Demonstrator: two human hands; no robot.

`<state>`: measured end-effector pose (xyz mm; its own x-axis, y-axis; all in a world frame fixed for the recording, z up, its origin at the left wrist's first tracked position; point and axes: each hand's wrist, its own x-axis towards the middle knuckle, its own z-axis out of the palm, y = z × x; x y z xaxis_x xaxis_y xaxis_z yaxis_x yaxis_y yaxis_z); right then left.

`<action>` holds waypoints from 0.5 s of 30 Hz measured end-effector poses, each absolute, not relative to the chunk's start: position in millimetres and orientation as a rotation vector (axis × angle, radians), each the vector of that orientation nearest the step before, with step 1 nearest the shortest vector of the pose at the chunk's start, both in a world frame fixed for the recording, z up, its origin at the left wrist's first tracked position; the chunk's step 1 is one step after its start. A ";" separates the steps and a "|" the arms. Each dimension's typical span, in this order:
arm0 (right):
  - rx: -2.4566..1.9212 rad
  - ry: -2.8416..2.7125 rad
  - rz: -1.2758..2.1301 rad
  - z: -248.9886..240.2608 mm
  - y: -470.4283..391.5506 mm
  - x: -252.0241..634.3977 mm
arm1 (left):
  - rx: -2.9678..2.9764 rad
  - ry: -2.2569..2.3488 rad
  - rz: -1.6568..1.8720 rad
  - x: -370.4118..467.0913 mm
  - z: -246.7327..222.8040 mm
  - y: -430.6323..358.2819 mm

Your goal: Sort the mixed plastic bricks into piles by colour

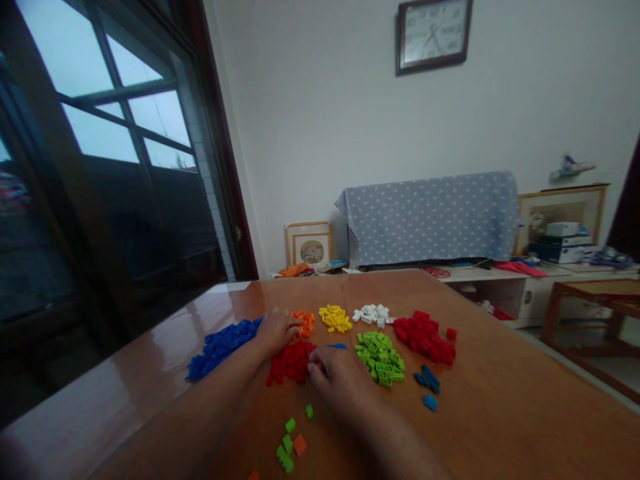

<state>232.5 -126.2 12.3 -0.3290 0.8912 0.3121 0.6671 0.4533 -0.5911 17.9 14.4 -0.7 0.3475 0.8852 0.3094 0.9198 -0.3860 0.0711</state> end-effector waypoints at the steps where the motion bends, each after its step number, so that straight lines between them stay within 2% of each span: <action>1: -1.297 -2.100 0.480 12.8 -126.4 232.3 | -2.476 -1.679 -0.460 17.8 0.0 14.9; 15: -1.298 -2.110 0.459 4.8 -121.5 234.0 | -2.633 -1.680 -0.655 -8.8 16.9 -16.5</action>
